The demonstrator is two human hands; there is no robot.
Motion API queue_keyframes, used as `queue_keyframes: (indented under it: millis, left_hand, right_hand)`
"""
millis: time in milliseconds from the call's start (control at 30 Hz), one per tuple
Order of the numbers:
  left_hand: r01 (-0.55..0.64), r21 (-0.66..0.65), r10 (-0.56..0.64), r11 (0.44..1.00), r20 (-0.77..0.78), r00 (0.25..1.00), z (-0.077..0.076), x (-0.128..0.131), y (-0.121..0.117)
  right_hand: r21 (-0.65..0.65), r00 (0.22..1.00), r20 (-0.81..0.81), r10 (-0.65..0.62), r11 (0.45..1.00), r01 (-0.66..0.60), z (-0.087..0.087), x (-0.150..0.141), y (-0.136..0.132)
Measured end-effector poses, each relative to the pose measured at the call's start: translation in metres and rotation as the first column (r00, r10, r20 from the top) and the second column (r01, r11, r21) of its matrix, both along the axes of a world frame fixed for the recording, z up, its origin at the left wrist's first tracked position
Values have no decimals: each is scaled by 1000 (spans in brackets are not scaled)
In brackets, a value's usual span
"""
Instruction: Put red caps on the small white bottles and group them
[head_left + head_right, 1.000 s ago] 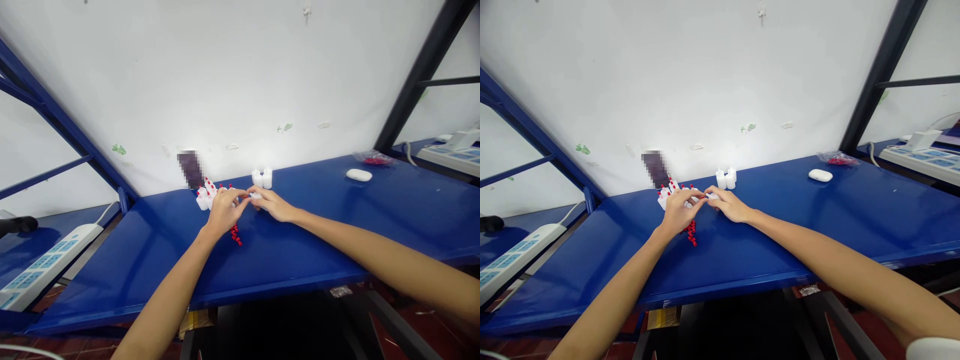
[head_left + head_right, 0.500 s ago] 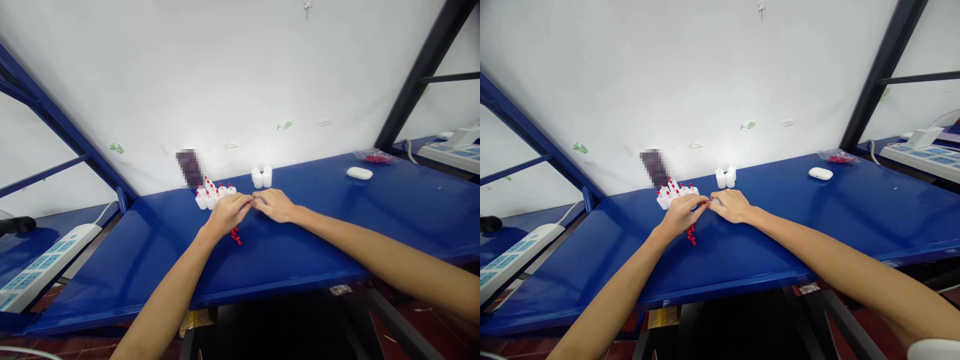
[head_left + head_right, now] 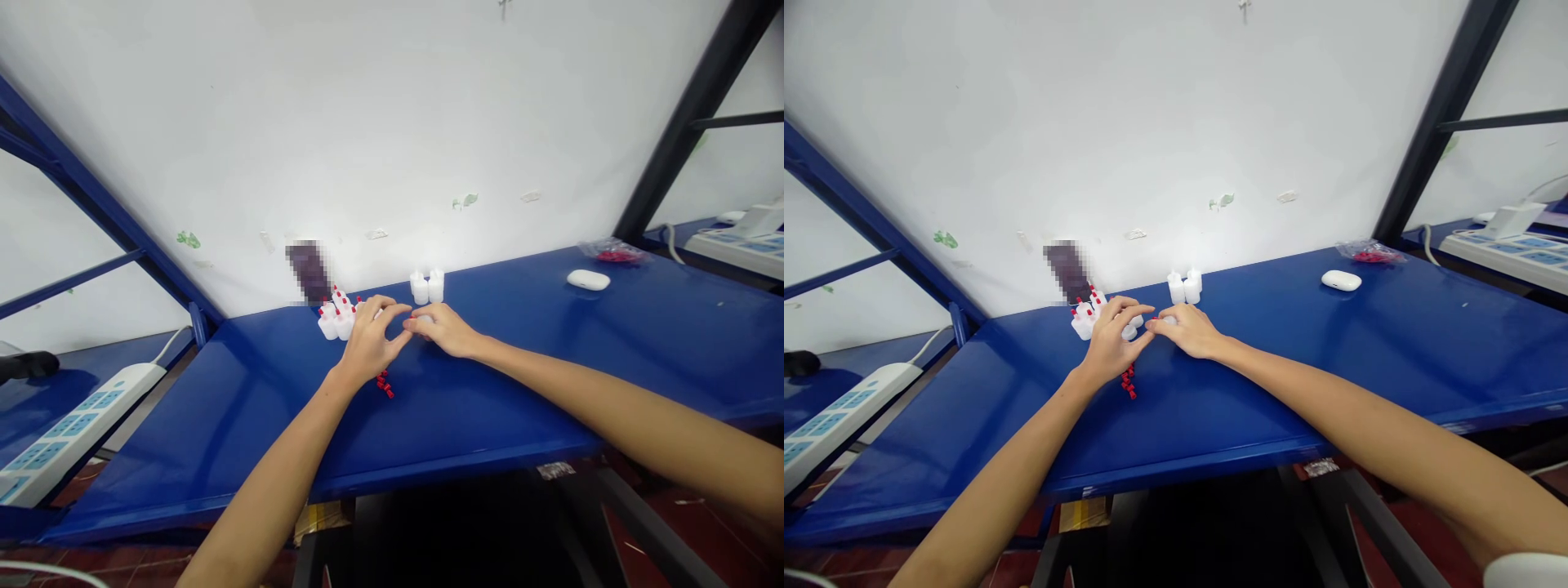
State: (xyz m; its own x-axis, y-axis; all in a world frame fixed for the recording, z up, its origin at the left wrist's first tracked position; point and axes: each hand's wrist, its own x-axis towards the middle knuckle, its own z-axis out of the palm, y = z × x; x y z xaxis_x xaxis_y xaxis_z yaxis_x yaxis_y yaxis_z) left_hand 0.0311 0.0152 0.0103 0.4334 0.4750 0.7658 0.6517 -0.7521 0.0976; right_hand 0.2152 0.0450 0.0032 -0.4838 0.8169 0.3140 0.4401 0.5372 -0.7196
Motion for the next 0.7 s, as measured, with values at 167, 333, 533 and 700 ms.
queue_keyframes:
  millis: [167, 333, 533, 700]
  left_hand:
    - [-108, -8, 107, 994, -86, 991, 2, 0, -1]
    - [-80, -84, 71, 993, -109, 991, 2, 1, 0]
    - [-16, -273, 3, 962, -47, 999, -2, 1, -2]
    - [76, -288, -92, 955, -42, 995, -2, 0, -3]
  right_hand:
    - [22, 998, -55, 37, 999, -36, -2, 0, -1]
    - [2, 987, -140, 79, 997, -79, -8, 1, 3]
    - [53, 991, -130, 40, 998, -33, -11, 1, 2]
    - [104, 994, -81, 76, 992, -68, -8, 1, -2]
